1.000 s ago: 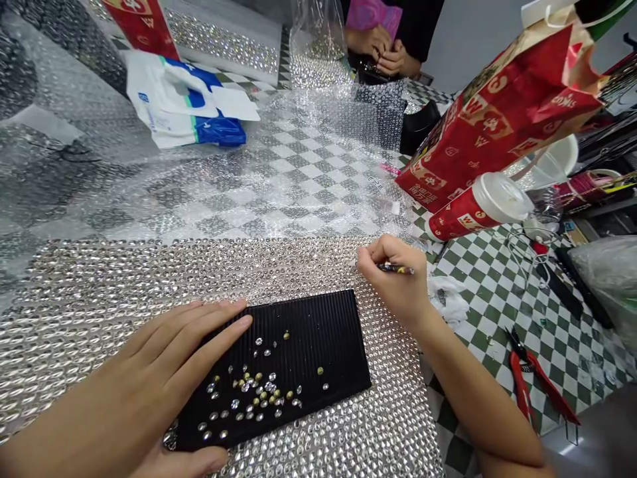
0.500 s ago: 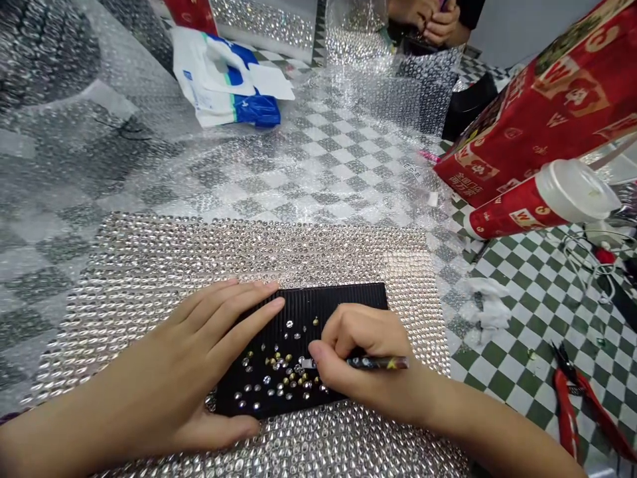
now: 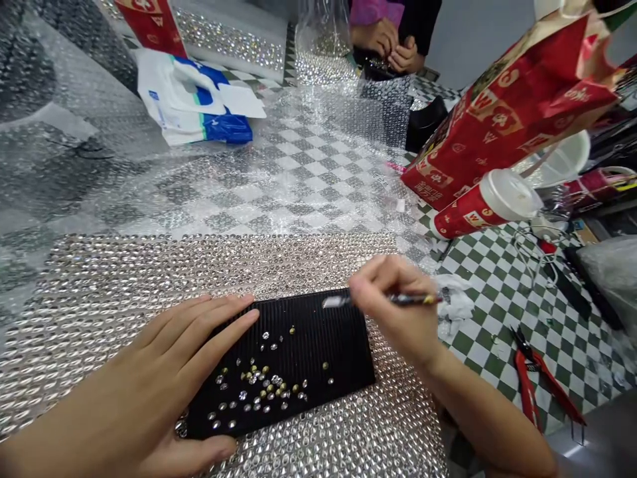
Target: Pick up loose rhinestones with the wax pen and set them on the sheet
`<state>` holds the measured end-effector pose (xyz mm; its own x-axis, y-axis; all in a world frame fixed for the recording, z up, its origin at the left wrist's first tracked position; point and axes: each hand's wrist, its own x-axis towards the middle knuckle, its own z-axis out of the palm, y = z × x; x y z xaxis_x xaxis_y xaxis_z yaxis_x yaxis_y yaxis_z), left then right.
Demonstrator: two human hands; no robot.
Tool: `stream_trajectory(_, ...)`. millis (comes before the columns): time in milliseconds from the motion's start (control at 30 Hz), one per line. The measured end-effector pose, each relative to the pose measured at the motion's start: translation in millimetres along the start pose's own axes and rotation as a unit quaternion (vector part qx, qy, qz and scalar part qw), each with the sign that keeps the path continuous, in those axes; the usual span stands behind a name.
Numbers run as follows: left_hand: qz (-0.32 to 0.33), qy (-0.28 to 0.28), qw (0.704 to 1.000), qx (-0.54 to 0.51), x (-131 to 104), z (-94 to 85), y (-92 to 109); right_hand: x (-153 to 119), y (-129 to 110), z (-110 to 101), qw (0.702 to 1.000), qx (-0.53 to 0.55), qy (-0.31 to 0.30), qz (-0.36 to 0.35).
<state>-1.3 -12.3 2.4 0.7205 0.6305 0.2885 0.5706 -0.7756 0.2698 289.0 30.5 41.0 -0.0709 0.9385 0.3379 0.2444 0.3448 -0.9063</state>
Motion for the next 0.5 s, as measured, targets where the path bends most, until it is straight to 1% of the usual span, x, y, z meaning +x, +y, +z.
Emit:
stream_trajectory(33,0.001,0.003,1.000,0.002,-0.7,1.0,-0.3,7.8,5.4,-8.4,0.998,-0.044,0.042,-0.019)
stream_trajectory(67,0.001,0.004,1.000,0.004,-1.3,1.9,-0.6,15.0,11.2,-16.1,0.992,-0.094,0.071,-0.033)
stream_trajectory(133,0.002,0.002,1.000,0.007,-2.0,3.3,-1.2,26.1,22.5,-27.4,0.983,-0.159,0.084,-0.043)
stream_trajectory(200,-0.001,0.003,1.000,0.007,-2.5,4.3,-1.6,31.2,31.2,-32.4,0.978,-0.191,0.073,-0.042)
stream_trajectory(333,-0.005,0.009,1.000,0.003,-3.9,3.8,-0.1,30.3,38.0,-31.5,0.973,-0.220,0.050,-0.040)
stream_trajectory(500,-0.012,-0.025,0.999,0.020,-3.9,0.8,-1.1,28.3,38.0,-30.6,0.974,-0.222,0.032,-0.037)
